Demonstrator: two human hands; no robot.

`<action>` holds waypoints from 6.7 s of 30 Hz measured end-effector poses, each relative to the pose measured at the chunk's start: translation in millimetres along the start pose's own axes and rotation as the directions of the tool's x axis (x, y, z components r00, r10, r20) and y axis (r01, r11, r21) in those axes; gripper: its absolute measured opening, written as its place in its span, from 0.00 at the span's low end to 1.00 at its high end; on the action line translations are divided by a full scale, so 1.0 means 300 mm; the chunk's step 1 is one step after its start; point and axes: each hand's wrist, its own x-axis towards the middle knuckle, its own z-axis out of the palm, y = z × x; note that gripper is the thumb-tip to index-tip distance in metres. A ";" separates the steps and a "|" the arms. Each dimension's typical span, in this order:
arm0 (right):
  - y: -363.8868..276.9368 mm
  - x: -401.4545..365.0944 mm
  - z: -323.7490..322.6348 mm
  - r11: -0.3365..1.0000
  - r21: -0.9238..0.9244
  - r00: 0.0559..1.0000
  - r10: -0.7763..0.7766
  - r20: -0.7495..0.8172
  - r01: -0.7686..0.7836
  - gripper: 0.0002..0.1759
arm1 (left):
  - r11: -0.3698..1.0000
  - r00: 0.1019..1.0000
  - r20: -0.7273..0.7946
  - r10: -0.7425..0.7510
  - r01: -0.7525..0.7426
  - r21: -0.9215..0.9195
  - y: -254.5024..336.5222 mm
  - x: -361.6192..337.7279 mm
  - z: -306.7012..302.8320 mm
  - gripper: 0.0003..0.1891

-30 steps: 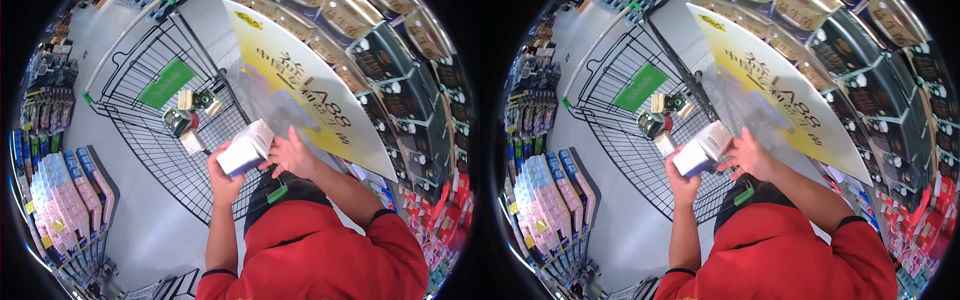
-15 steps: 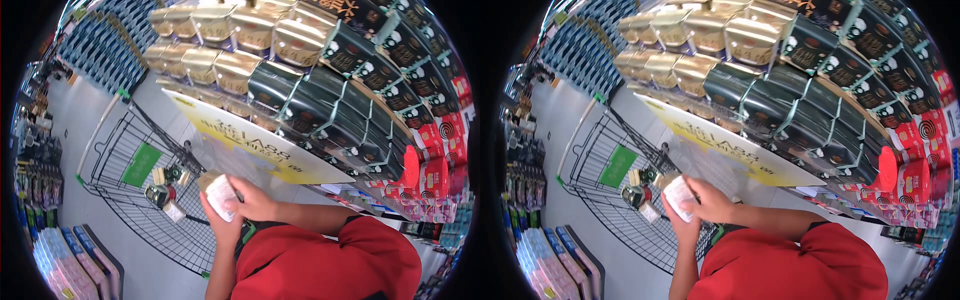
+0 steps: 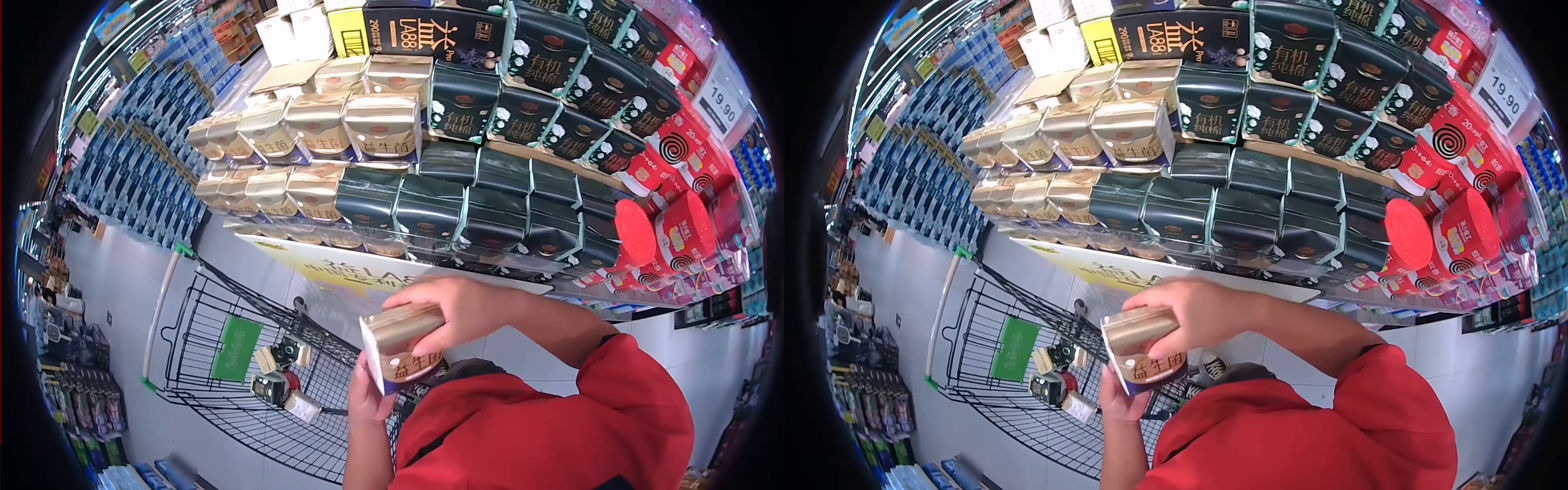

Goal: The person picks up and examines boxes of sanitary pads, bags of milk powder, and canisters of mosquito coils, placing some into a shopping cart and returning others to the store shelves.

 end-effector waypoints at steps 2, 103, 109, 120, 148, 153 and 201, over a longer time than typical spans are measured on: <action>-0.040 -0.050 -0.095 0.968 -0.251 0.981 -0.069 -0.183 0.022 0.41 | 1.000 0.999 0.053 0.004 -0.003 -0.021 0.001 0.009 -0.014 0.35; 0.660 0.425 0.991 0.656 -0.396 0.763 -0.495 0.416 0.642 0.10 | 0.988 0.274 -0.950 0.152 -0.058 0.141 -0.231 -0.315 -1.566 0.38; 0.679 0.435 1.001 0.607 -0.471 0.765 -0.447 0.465 0.640 0.06 | 0.686 0.734 -0.664 0.139 -0.555 -0.470 -0.078 -0.334 -1.015 0.34; 0.410 0.481 0.759 0.901 0.403 0.944 0.018 0.331 -0.159 0.49 | 0.798 0.884 -0.397 0.246 -0.417 -0.435 -0.026 -0.382 -0.659 0.47; -0.185 -0.067 -0.374 0.663 -0.699 0.523 -0.508 -0.684 -0.269 0.36 | 0.965 0.892 -0.447 0.064 -0.170 -0.202 -0.149 -0.434 -0.519 0.32; -0.086 -0.068 -0.495 0.696 -0.605 0.610 -0.298 -0.734 -0.387 0.34 | 0.986 0.909 -0.415 0.024 -0.089 -0.138 -0.149 -0.360 -0.521 0.31; -0.213 1.252 0.025 -0.407 -0.902 0.841 -0.530 0.107 -0.142 0.28 | 0.999 0.708 -0.705 0.031 -0.014 0.030 -0.297 -0.628 -0.569 0.30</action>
